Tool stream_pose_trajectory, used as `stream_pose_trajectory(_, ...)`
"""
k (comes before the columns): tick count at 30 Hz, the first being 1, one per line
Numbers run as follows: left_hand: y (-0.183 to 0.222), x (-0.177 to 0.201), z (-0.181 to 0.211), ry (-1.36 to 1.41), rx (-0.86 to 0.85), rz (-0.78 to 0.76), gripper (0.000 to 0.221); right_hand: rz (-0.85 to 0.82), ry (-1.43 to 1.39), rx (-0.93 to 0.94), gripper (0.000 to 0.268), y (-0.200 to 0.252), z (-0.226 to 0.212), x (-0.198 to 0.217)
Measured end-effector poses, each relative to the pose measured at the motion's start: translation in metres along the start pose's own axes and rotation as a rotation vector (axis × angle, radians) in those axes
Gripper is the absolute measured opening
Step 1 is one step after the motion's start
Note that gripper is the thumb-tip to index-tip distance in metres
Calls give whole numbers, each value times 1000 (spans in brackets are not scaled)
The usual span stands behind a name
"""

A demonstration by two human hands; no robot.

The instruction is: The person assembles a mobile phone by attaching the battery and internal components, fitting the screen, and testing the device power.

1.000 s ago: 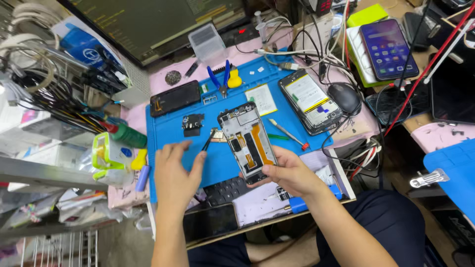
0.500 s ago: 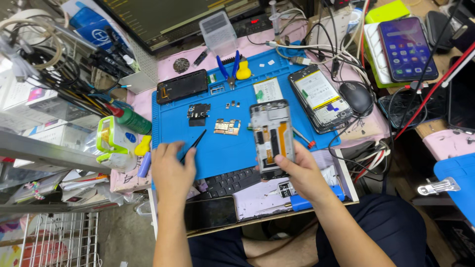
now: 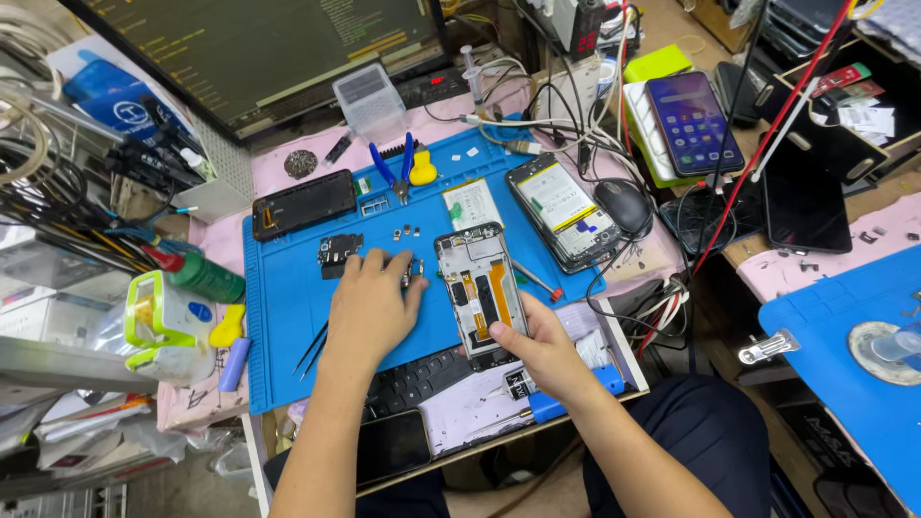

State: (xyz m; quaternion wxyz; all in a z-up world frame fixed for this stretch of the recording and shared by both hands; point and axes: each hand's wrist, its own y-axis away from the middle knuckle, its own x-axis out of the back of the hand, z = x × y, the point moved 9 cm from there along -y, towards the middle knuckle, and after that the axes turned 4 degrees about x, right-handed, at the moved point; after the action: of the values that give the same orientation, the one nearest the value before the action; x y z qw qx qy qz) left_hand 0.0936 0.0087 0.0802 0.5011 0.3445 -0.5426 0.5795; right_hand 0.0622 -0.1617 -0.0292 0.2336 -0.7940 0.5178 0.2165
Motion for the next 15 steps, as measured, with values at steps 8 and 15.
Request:
stream_pose_trajectory(8, 2, 8, -19, 105, 97, 51, 46, -40, 6, -26, 43, -1, 3, -3)
stream_pose_trajectory(15, 20, 23, -66, 502, 431, 123, 35, -52, 42, -8, 45, 2, -1, -2)
